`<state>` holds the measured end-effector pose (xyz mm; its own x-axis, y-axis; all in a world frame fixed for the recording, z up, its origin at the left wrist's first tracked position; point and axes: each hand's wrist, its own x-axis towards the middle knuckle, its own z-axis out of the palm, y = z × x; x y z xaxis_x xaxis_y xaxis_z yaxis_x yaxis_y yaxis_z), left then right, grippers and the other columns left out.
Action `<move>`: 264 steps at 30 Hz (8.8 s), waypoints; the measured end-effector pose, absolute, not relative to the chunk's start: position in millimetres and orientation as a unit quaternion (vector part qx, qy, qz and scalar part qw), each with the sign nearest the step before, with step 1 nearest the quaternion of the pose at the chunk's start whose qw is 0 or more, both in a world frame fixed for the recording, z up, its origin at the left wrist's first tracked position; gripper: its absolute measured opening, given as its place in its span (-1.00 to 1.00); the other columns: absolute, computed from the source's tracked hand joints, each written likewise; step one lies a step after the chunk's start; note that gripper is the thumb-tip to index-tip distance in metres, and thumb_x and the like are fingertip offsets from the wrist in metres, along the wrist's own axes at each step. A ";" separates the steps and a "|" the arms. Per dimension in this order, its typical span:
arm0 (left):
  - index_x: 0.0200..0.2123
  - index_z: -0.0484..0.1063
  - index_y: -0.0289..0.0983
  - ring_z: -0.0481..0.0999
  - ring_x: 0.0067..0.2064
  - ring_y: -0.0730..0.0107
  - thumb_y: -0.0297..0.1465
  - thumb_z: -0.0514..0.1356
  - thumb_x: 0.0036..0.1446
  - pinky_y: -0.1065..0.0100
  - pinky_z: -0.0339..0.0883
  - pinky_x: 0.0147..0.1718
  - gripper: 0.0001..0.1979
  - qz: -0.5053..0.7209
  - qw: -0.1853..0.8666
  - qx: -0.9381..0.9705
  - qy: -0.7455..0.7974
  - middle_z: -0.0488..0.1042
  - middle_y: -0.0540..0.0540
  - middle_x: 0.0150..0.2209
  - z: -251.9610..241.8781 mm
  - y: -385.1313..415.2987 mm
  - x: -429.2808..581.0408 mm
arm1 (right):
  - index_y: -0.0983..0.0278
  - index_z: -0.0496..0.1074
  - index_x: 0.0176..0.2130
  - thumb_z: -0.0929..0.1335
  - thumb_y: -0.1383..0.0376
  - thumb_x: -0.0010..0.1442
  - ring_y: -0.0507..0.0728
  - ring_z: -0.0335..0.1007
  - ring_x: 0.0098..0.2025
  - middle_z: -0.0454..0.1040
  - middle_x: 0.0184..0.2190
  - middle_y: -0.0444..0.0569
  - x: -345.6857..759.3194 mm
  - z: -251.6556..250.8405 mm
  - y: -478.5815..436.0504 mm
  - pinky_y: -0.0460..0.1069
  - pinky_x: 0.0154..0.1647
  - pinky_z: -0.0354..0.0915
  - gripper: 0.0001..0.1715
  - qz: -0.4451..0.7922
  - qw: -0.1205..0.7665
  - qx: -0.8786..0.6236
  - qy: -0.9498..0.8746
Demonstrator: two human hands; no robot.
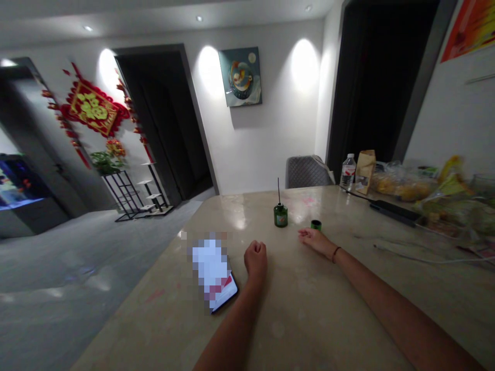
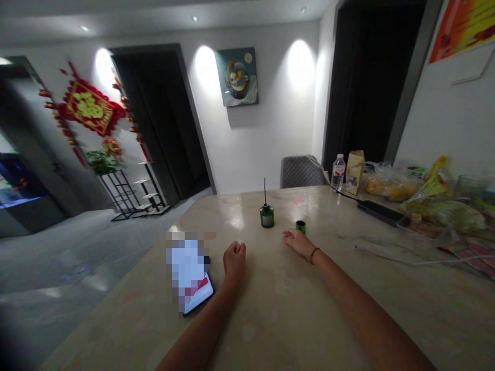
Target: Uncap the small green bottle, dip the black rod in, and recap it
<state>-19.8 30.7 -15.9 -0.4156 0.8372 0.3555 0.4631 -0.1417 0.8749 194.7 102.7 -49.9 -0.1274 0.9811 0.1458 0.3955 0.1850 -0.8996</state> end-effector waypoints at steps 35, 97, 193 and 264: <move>0.20 -0.41 -0.18 0.38 -0.19 0.39 -0.40 -0.14 0.14 0.40 0.15 -0.24 -0.38 0.093 0.032 0.780 0.618 0.40 -0.12 -0.16 -2.3 12.1 -10.0 | 0.13 -0.32 0.22 0.11 0.50 0.07 0.09 0.33 -0.25 0.36 -0.19 0.04 171.7 -20.7 54.9 -0.08 -0.30 0.13 -0.18 0.010 0.145 -0.544 -0.827; -0.23 0.31 -0.23 0.37 -0.20 0.39 -0.33 -0.14 0.15 0.40 0.15 -0.26 -0.73 0.123 0.051 0.770 0.623 0.43 -0.09 -0.24 -3.0 9.4 -9.4 | 0.41 0.45 -0.33 0.17 0.52 0.07 0.23 0.34 -0.16 0.43 -0.26 0.28 164.2 8.4 77.0 0.06 -0.22 0.23 -0.70 -0.019 0.112 -0.663 -0.740; -0.05 0.27 -0.20 0.33 -0.07 0.30 -0.14 0.17 -0.13 0.39 0.14 -0.13 -0.47 0.253 0.108 0.735 0.620 0.38 -0.06 -0.09 -7.7 20.7 -18.6 | 0.24 0.40 -0.22 0.26 0.04 0.04 0.12 0.33 -0.10 0.45 -0.18 0.00 149.4 34.2 60.8 0.08 -0.10 0.25 -0.60 0.577 0.408 -0.349 -0.616; -0.04 0.29 -0.29 0.17 0.09 0.21 -0.04 0.14 -0.16 0.30 -0.05 0.08 -0.36 0.215 0.085 0.734 0.639 0.23 -0.17 0.07 -18.8 25.3 -20.9 | 0.33 0.34 -0.19 0.38 0.15 -0.10 0.11 0.38 -0.20 0.44 -0.19 0.07 104.3 -5.7 146.5 0.01 -0.19 0.30 -0.54 0.310 0.522 -0.484 -0.630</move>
<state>-20.9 25.3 -18.8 0.0913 0.9742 0.2062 0.9012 -0.1689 0.3992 104.3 146.5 -5.7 0.0131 0.9338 0.3574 0.2860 0.3390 -0.8962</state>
